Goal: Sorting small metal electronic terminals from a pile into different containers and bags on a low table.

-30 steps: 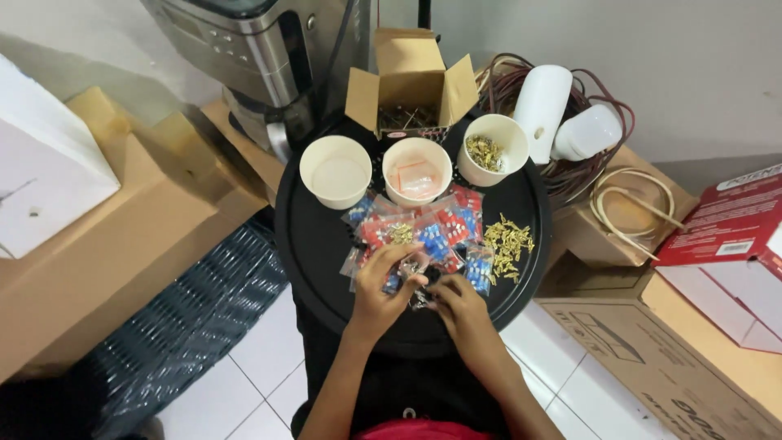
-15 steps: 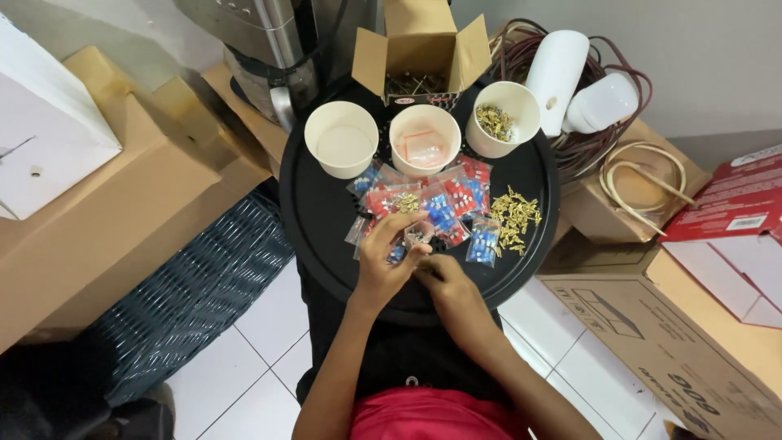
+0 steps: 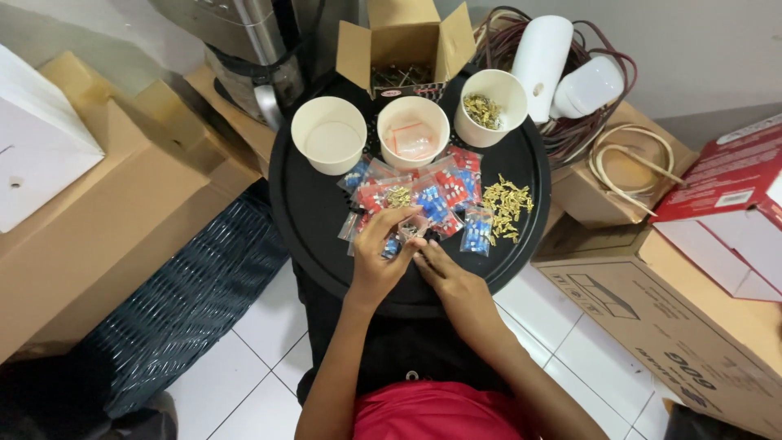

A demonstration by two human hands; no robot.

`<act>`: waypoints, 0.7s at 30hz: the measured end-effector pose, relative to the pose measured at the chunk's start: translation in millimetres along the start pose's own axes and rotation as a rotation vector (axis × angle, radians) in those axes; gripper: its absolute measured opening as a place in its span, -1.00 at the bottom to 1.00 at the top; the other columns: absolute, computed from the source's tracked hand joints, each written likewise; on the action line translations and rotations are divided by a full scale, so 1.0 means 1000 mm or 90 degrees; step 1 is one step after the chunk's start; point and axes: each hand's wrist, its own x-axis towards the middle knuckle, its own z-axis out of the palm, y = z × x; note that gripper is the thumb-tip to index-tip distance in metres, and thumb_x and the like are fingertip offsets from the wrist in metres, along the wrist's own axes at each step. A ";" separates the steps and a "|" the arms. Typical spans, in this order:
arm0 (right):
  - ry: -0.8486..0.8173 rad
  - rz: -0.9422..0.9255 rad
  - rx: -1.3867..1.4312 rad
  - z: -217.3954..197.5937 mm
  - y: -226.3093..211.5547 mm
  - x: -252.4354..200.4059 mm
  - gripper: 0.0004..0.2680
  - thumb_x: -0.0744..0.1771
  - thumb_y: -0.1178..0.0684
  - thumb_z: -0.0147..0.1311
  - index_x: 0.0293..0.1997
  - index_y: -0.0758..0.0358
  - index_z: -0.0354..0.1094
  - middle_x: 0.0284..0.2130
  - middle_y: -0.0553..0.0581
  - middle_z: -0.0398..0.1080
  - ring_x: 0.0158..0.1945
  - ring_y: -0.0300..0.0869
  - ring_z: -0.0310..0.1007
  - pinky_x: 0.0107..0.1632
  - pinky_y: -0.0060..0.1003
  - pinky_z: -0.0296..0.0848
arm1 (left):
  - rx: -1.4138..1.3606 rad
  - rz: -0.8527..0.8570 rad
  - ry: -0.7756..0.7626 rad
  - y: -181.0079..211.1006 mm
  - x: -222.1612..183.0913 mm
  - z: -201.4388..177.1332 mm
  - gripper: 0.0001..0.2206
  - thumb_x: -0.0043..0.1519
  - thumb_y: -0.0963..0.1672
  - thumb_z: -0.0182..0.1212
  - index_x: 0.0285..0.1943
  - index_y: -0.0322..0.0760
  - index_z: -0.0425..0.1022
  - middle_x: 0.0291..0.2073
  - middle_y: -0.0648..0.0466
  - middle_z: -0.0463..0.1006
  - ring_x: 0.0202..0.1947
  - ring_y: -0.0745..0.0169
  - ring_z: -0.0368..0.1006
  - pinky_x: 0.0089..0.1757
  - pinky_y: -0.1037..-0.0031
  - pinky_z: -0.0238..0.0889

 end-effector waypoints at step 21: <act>-0.096 -0.068 0.042 0.001 0.036 0.029 -0.86 0.42 0.05 -0.10 -0.04 0.11 0.42 -0.14 0.01 0.37 -0.01 -0.13 0.38 0.00 -0.37 0.39 | -0.011 -0.008 -0.010 0.002 0.001 0.002 -0.64 0.21 0.04 0.34 0.05 -0.22 0.63 -0.18 0.06 0.67 -0.16 0.05 0.62 -0.10 0.35 0.47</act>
